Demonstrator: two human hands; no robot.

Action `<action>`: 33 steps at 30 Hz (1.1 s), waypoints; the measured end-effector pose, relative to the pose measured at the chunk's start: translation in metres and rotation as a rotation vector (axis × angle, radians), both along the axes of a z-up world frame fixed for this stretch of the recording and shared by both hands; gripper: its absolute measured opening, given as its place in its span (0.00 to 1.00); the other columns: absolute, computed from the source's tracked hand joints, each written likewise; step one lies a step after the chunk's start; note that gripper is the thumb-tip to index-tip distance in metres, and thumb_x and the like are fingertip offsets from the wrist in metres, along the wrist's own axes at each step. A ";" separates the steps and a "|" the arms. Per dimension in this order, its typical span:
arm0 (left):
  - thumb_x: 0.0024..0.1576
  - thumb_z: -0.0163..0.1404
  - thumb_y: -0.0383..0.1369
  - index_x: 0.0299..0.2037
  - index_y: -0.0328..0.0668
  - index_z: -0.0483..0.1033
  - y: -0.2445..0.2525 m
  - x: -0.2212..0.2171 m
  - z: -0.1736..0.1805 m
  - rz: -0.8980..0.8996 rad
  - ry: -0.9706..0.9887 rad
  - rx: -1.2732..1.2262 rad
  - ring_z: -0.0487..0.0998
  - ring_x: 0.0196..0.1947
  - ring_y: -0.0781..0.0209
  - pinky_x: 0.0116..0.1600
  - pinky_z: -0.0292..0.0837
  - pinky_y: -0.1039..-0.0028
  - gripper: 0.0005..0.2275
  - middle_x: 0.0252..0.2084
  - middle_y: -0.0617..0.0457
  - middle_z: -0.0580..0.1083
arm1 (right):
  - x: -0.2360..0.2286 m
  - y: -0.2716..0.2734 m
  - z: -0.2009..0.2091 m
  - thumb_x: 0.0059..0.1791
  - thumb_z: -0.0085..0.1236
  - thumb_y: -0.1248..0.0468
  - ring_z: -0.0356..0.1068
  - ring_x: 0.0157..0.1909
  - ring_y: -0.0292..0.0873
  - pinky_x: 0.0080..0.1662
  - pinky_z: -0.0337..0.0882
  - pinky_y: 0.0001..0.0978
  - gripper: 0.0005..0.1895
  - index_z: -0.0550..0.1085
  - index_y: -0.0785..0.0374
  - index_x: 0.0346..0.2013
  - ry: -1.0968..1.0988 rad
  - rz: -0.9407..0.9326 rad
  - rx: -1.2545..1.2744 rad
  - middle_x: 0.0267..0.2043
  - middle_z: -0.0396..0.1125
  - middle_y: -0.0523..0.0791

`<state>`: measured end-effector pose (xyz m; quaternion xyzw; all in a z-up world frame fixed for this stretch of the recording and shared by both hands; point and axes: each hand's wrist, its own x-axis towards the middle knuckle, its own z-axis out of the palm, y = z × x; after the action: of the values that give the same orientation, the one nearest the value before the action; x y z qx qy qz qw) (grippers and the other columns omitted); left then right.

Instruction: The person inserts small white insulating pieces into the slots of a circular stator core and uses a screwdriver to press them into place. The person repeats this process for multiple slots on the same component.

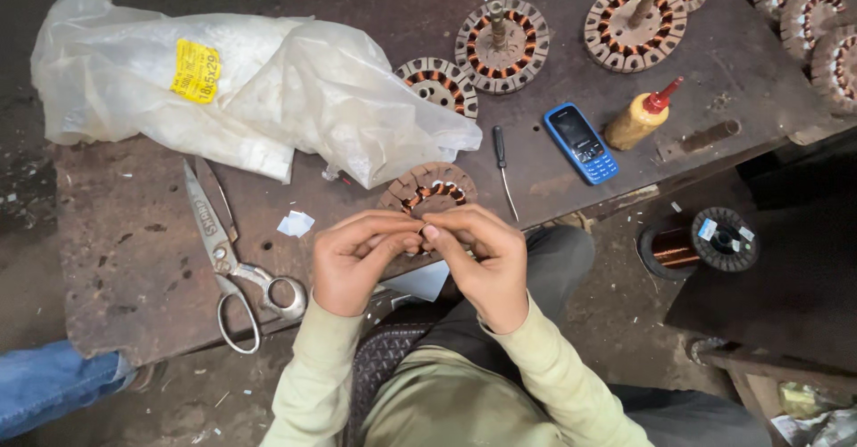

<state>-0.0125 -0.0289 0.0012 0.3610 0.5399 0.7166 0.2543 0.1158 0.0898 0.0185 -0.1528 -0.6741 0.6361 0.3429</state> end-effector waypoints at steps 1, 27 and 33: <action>0.59 0.52 0.17 0.43 0.23 0.81 -0.001 0.000 0.002 0.000 -0.008 0.001 0.84 0.43 0.60 0.50 0.82 0.73 0.06 0.45 0.43 0.79 | 0.000 -0.002 0.002 0.52 0.58 0.77 0.75 0.41 0.35 0.41 0.74 0.23 0.07 0.78 0.75 0.44 -0.023 -0.007 0.012 0.43 0.72 0.47; 0.60 0.58 0.20 0.57 0.26 0.72 0.029 -0.008 -0.015 -0.109 -0.349 0.311 0.79 0.54 0.60 0.58 0.76 0.70 0.16 0.51 0.45 0.77 | -0.027 0.015 0.021 0.50 0.57 0.75 0.73 0.52 0.39 0.54 0.73 0.28 0.10 0.75 0.74 0.46 0.004 0.026 0.110 0.51 0.71 0.49; 0.63 0.56 0.23 0.55 0.24 0.77 0.031 -0.001 -0.015 -0.042 -0.233 0.252 0.79 0.55 0.62 0.61 0.77 0.72 0.11 0.58 0.44 0.77 | -0.025 0.027 0.012 0.51 0.59 0.75 0.75 0.46 0.42 0.49 0.75 0.30 0.08 0.77 0.76 0.45 -0.080 -0.113 0.389 0.46 0.74 0.52</action>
<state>-0.0140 0.0023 -0.0134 0.3158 0.4048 0.8102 0.2829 0.0913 0.1164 0.0308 -0.1464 -0.7877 0.4672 0.3739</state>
